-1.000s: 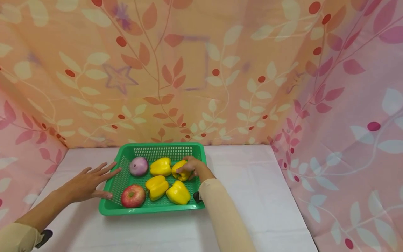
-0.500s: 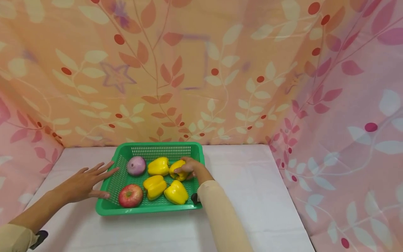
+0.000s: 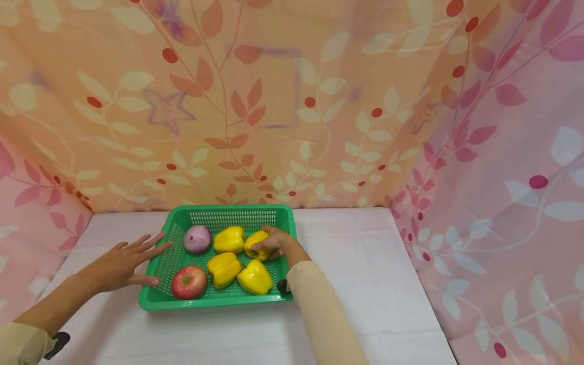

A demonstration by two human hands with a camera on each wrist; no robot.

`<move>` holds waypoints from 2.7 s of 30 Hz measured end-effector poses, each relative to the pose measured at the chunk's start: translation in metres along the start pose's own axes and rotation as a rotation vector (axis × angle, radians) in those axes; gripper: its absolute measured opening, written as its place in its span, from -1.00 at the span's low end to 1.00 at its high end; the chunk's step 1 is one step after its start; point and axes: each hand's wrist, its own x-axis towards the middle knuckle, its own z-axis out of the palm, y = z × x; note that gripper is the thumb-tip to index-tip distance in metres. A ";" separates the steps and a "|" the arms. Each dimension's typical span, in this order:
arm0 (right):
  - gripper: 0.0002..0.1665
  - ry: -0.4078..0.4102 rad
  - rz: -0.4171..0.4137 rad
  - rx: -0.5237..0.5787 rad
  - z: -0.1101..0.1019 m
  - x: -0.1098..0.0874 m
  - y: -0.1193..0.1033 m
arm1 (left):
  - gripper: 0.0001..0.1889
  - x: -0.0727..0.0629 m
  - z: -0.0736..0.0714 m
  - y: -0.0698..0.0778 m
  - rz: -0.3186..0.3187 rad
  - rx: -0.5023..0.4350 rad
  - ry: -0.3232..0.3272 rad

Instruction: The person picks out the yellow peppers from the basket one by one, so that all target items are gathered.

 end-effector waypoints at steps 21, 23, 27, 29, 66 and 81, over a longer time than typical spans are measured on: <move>-0.09 -0.074 -0.148 -0.016 -0.055 -0.041 -0.049 | -0.03 -0.001 -0.004 0.000 -0.012 -0.002 -0.020; -0.10 -0.076 -0.175 -0.038 -0.060 -0.046 -0.055 | -0.04 -0.002 -0.004 0.000 -0.012 -0.006 -0.020; -0.10 -0.066 -0.227 -0.072 -0.073 -0.057 -0.062 | -0.04 0.000 -0.005 0.001 -0.013 -0.005 -0.024; -0.10 -0.059 -0.245 -0.084 -0.081 -0.064 -0.064 | -0.04 0.001 -0.005 0.002 -0.012 -0.003 -0.027; 0.04 0.349 0.038 0.043 -0.214 -0.070 0.106 | -0.03 0.001 -0.001 0.001 -0.014 0.026 -0.013; 0.01 0.434 0.040 0.169 -0.214 -0.064 0.122 | -0.04 0.001 -0.002 0.002 0.005 0.029 0.005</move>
